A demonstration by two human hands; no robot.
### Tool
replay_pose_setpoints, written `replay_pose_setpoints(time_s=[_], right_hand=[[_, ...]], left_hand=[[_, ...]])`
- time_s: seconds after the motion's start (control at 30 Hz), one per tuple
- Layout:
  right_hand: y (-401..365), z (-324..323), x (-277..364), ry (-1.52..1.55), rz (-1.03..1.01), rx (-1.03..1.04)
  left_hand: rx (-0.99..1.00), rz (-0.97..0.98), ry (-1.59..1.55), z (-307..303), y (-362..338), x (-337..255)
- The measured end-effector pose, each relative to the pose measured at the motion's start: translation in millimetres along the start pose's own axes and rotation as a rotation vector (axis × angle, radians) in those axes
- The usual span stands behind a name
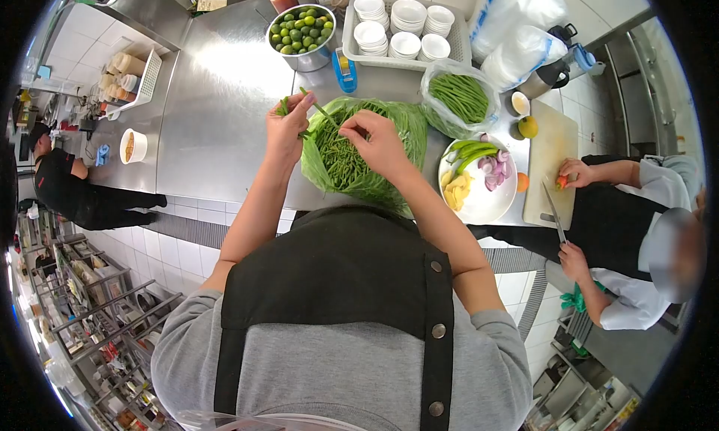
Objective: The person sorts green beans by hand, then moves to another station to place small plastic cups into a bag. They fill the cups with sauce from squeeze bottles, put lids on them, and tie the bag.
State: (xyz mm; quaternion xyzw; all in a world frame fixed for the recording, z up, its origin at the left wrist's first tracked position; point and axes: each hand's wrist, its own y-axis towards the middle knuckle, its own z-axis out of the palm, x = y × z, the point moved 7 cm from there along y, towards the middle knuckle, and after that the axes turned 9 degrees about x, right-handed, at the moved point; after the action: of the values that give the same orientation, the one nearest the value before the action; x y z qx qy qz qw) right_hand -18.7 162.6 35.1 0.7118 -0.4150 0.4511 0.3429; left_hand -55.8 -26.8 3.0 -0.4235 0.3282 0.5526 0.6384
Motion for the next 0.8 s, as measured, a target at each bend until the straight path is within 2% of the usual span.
replay_pose_setpoints(time_s=[0.1, 0.2, 0.27, 0.3, 0.37, 0.5, 0.57, 0.7, 0.8], right_hand=[[-1, -1, 9, 0.18, -0.088, -0.029], [-6, -9, -6, 0.5, -0.005, -0.187], [-7, -24, -20, 0.778, -0.017, -0.327], [-10, -32, -27, 0.92, -0.02, -0.396], [-13, -43, -32, 0.671, 0.056, -0.261], [-19, -28, -48, 0.289, 0.237, 0.036], [-20, -27, -49, 0.049, 0.23, 0.025], [-22, -24, -76, -0.462, 0.197, 0.058], [-27, -16, -85, -0.572, 0.277, 0.242]], left_hand=[[-0.021, -0.075, -0.023, 0, -5, 9], [-0.026, -0.185, -0.144, -3, -5, 31], [-0.099, -0.241, -0.232, -13, -2, 44], [-0.06, -0.249, -0.266, -17, -1, 46], [0.025, -0.265, -0.331, -25, 1, 47], [0.019, -0.39, -0.467, -25, -7, 51], [0.014, -0.423, -0.465, -21, -10, 56], [0.162, -0.472, -0.403, -10, -20, 63], [0.206, -0.536, -0.418, -1, -28, 78]])
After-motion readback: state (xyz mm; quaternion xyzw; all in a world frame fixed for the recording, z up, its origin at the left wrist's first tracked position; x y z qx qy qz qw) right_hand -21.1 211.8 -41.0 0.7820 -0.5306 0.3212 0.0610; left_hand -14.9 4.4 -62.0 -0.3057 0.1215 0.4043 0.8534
